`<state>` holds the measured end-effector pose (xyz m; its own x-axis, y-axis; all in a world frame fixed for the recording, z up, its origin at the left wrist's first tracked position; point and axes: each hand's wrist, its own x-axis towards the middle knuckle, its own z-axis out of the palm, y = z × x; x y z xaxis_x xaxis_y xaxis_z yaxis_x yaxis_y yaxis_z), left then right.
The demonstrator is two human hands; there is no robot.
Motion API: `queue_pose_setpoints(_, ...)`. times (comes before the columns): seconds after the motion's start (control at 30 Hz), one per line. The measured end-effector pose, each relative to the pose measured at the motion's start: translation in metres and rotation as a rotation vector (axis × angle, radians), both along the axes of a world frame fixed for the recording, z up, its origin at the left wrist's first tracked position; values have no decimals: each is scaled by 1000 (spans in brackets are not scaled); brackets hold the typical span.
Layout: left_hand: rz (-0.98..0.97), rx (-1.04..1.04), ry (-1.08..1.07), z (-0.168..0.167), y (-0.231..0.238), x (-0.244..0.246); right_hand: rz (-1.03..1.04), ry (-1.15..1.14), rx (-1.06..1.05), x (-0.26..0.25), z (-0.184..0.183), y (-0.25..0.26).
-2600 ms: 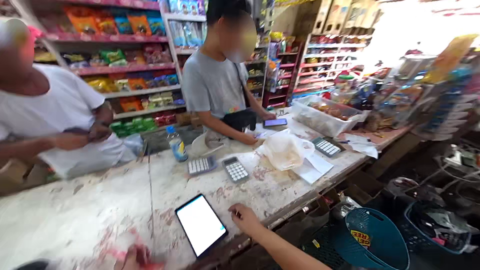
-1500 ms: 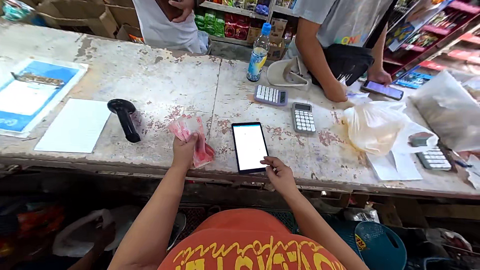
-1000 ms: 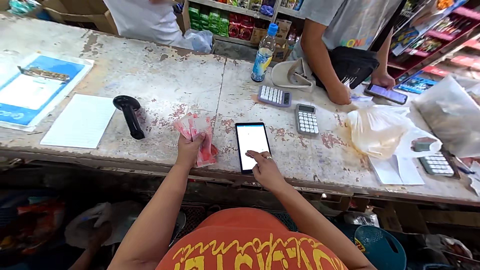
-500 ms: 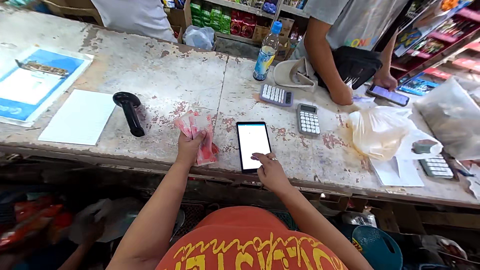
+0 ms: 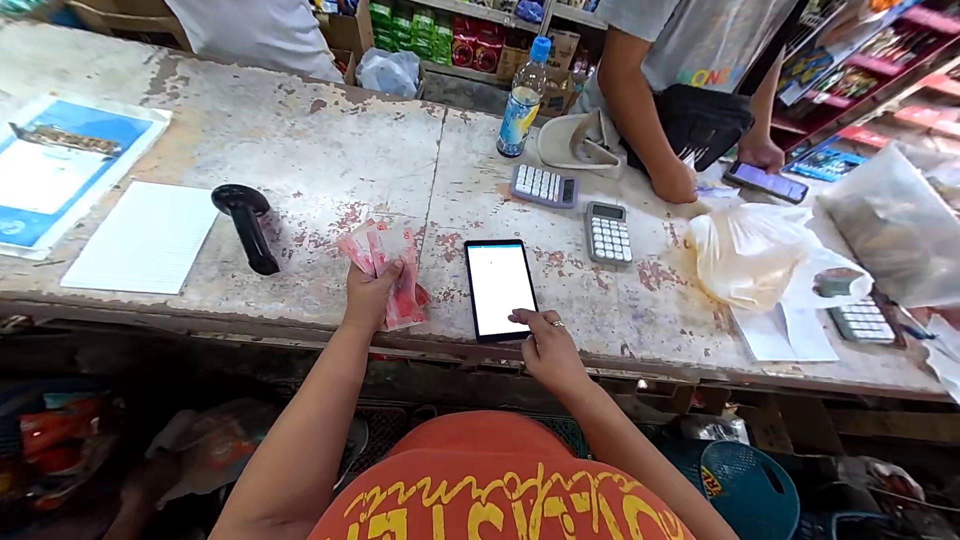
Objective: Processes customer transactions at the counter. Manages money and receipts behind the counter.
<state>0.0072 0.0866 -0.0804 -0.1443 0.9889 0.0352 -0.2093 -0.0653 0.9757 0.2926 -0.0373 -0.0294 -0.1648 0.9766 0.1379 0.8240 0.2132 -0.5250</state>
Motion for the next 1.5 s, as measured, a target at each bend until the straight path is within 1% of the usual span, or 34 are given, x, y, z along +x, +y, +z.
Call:
queue_pose_setpoints(0.13, 5, -11, 6, 3, -1, 1, 48, -37, -85, -8, -1, -8)
queue_pose_setpoints(0.27, 28, 9, -25, 1, 2, 3, 63, -91, -124, -16, -2, -10)
queue_pose_setpoints(0.4, 6, -29, 44, 2, -1, -1, -42, -5, 26, 4, -1, -9)
queue_pose_setpoints(0.57, 14, -17, 24, 2, -1, 1, -175, 56, 22, 32, -7, -7)
queue_pose_setpoints(0.7, 10, -26, 18, 3, 0, 1, -181, 62, 32, 34, -11, -7)
queue_pose_setpoints(0.8, 5, -17, 10, 2, 1, 1, -148, 89, 42, 32, -13, -3)
queue_pose_setpoints(0.87, 9, -14, 2, 2, 1, 1, -88, 130, -27, 29, -10, 1)
queue_pose_setpoints(0.93, 13, -15, -3, 1, 1, 1, 4, 170, -146, 24, -6, 11)
queue_pose_setpoints(1.0, 12, -12, -4, 0, 1, 1, 53, 128, -236, 17, 1, 28)
queue_pose_setpoints(1.03, 13, -8, -8, 0, 1, 1, 34, 63, -238, 15, 3, 37)
queue_pose_setpoints(1.1, 17, -1, -13, 1, 0, 2, -54, -67, -159, 13, 7, 51)
queue_pose_setpoints(1.13, 19, 0, -15, 1, 0, 2, -91, -94, -114, 15, 10, 56)
queue_pose_setpoints(1.23, 25, -5, -16, 2, 1, 2, -114, -16, -30, 23, 11, 55)
queue_pose_setpoints(1.37, 8, -10, -9, 1, 1, 0, -92, 57, -46, 34, -2, 30)
queue_pose_setpoints(1.43, 5, -21, 7, -1, 1, -1, -101, 56, -72, 34, -6, 20)
queue_pose_setpoints(1.5, 4, -27, 6, -1, 2, -2, -100, 52, -46, 31, -6, 15)
